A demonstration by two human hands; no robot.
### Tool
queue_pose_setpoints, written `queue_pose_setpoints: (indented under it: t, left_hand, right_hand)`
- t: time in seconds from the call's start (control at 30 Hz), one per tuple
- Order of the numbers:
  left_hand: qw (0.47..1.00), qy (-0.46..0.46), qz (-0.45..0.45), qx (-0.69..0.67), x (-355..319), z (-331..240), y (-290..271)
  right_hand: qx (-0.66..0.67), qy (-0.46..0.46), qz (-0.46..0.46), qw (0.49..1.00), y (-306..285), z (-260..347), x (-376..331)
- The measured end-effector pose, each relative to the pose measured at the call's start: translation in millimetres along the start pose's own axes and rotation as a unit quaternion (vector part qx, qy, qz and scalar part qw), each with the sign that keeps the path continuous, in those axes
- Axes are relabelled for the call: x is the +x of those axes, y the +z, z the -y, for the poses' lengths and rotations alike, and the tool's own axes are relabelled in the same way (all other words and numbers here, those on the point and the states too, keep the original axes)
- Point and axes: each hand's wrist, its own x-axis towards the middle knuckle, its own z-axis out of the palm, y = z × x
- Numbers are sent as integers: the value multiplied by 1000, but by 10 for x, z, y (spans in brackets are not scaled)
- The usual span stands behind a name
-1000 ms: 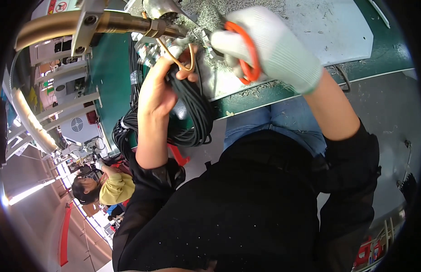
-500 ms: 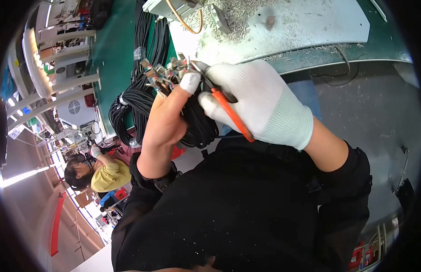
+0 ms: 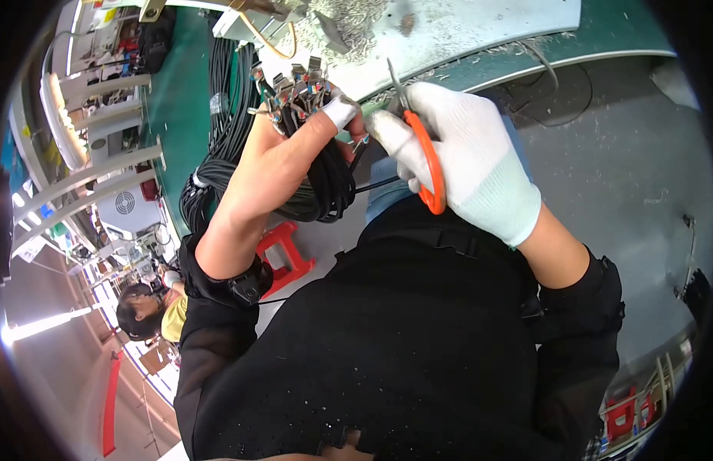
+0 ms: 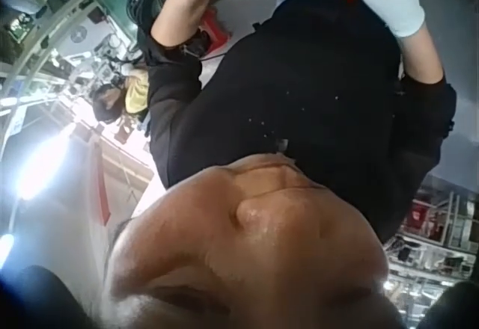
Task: The person trims the ends of wires with shears, places the wire bundle into a machine to press on a metal component, and then uses the shears to trim more wire ends.
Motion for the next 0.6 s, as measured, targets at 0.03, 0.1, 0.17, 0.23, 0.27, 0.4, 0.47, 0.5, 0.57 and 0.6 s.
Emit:
queue_pose_setpoints:
  t: [0.03, 0.1, 0.17, 0.23, 0.27, 0.4, 0.47, 0.5, 0.57, 0.6]
  left_hand:
    - [1000, 6, -9, 16, -12, 2, 31]
    - [999, 13, -14, 30, 0, 12, 70]
    - [999, 34, -19, 37, -24, 32, 86]
    - [998, 44, -24, 38, -48, 103, 64]
    - [999, 44, -17, 12, -58, 197, 23]
    - [991, 30, 41, -120, -123, 374, -52]
    - [955, -7, 118, -272, -216, 388, -39]
    - [954, -8, 116, -276, -208, 370, -34]
    - [966, 23, 131, -222, -166, 313, -11]
    - [970, 39, 139, -195, -154, 273, -3]
  right_hand:
    - [0, 1, -6, 1000, -21, -10, -7]
    - [37, 56, 61, 996, -61, -46, 13]
    - [56, 84, 99, 990, -71, -69, 10]
    - [128, 34, 75, 988, -104, -94, -10]
    - [163, 10, 63, 985, -121, -104, -21]
    - [196, 12, 74, 978, -273, -25, -56]
    - [149, 13, 95, 984, -270, 84, -7]
    - [103, 14, 117, 988, -252, 140, 17]
    - [57, 18, 142, 988, -244, 210, 43]
    - [59, 27, 158, 985, -248, 237, 49]
